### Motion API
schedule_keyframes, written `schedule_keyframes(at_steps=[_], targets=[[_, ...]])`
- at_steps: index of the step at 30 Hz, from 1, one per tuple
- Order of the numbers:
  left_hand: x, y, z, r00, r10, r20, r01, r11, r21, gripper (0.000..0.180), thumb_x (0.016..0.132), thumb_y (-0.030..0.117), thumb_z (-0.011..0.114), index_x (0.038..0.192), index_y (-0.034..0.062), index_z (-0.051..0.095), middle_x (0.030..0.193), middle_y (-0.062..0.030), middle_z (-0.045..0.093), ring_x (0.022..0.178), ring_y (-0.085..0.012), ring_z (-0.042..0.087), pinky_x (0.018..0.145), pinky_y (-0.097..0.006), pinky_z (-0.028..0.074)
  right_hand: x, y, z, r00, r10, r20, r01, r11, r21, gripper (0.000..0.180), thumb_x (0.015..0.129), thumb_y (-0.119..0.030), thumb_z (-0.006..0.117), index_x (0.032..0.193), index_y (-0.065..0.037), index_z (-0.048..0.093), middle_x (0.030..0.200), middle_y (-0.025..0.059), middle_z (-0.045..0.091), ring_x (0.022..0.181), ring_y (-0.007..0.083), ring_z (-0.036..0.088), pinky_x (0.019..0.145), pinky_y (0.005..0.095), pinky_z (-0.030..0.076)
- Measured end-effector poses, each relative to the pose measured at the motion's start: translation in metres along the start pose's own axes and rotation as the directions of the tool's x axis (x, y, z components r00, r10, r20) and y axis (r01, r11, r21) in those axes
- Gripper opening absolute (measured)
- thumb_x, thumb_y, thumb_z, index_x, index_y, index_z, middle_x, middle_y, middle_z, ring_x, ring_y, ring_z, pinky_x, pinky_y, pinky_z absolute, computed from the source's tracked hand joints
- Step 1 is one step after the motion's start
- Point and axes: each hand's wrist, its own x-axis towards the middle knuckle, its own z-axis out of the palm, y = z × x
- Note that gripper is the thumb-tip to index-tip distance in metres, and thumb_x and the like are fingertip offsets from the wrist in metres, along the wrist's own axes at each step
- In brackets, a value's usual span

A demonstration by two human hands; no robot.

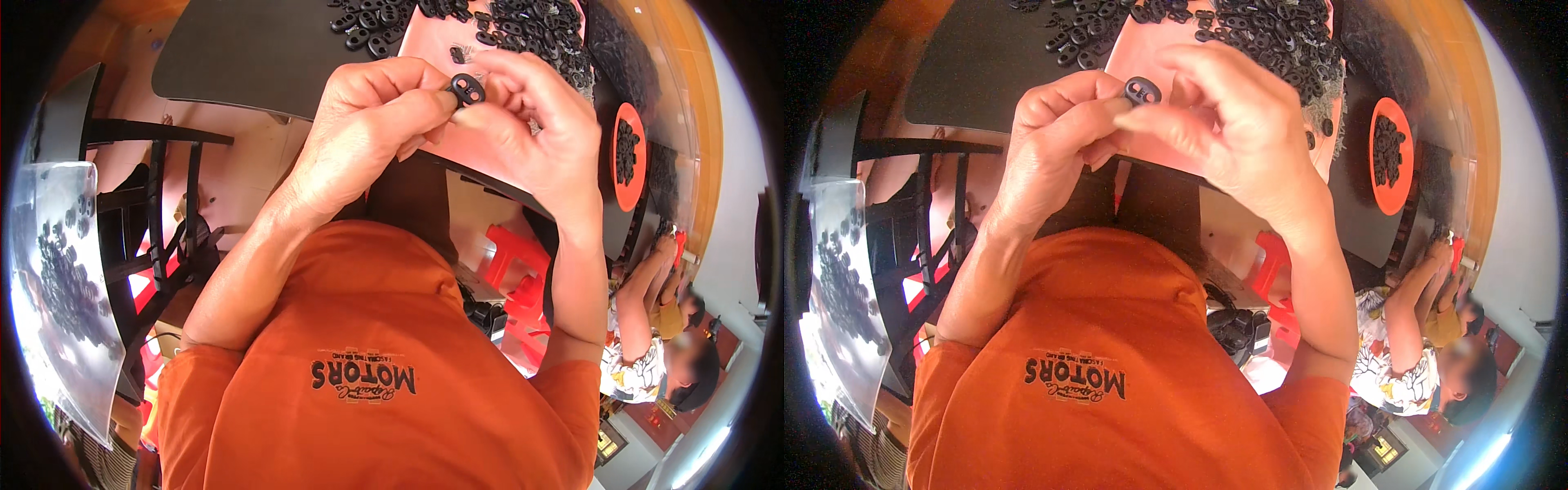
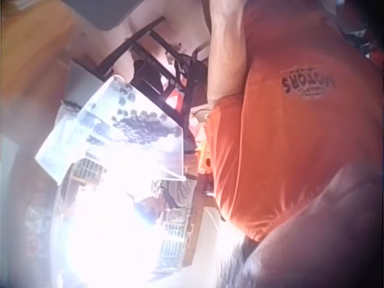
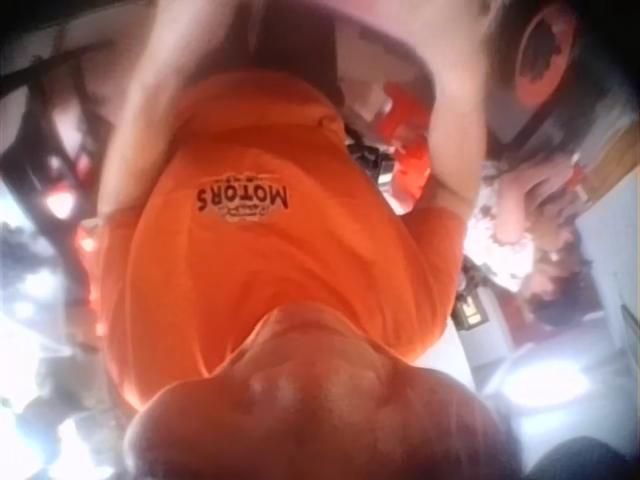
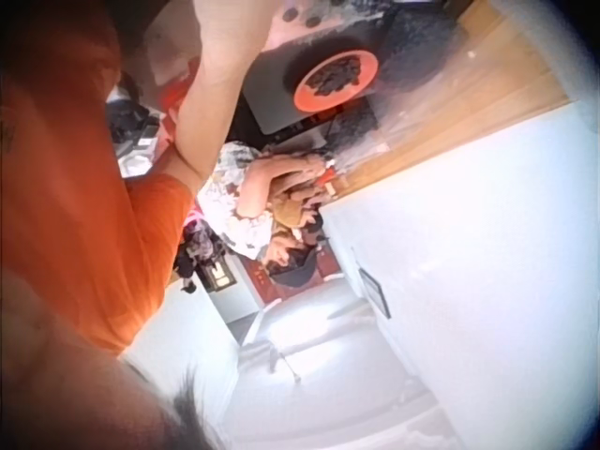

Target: The person sits at a table and repeatedly picks up small black plastic rings and metal screws. They insert the screws into the rings and place the assembled units onto a pink tray.

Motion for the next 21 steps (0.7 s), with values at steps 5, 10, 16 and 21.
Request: schedule_keyframes(at_steps=[5,10,16,21], targets=[[0.003,0.001,0.0,1.0,-0.005,-0.011,0.005,1.0,0.024,0.016,0.086,0.011,0.055,0.081,0.0004,0.066,0.064,0.0,0.057,0.052,-0.0043,0.043,0.048,-0.019,0.032,0.002,-0.002,0.008,0.981,-0.192,0.018,0.189,0.944,-0.269,0.04,0.069,-0.018,0.079,0.1,-0.003,0.058,0.087,0.0096,0.061,0.069,0.0206,0.065,0.055,0.0308,0.053],[0.003,0.004,0.001,0.999,-0.027,-0.021,0.028,0.999,0.046,0.016,0.084,0.012,0.055,0.081,-0.0008,0.065,0.063,-0.0008,0.057,0.053,-0.0057,0.047,0.049,-0.02,0.035,0.003,0.0,0.007,0.973,-0.22,0.068,0.23,0.911,-0.341,0.038,0.071,-0.021,0.076,0.098,-0.003,0.056,0.082,0.0082,0.058,0.065,0.0238,0.062,0.052,0.031,0.052],[0.001,0.006,-0.005,0.996,-0.058,0.07,0.052,0.995,0.08,0.019,0.086,0.012,0.05,0.077,0.0002,0.062,0.062,-0.0005,0.056,0.056,-0.0054,0.049,0.051,-0.022,0.038,0.006,-0.008,-0.004,0.948,-0.25,0.197,0.305,0.889,-0.341,0.041,0.069,-0.011,0.079,0.103,0.0,0.058,0.079,0.0073,0.058,0.055,0.0184,0.058,0.047,0.0274,0.047],[0.003,0.001,0.001,0.995,0.016,0.099,-0.044,0.957,0.288,0.02,0.087,0.011,0.046,0.075,-0.0019,0.057,0.063,-0.0001,0.051,0.057,-0.0058,0.045,0.051,-0.023,0.038,-0.001,-0.002,0.004,0.941,-0.253,0.223,0.332,0.814,-0.476,0.037,0.075,-0.031,0.072,0.091,-0.004,0.051,0.078,0.0079,0.054,0.063,0.024,0.063,0.051,0.0332,0.051]])
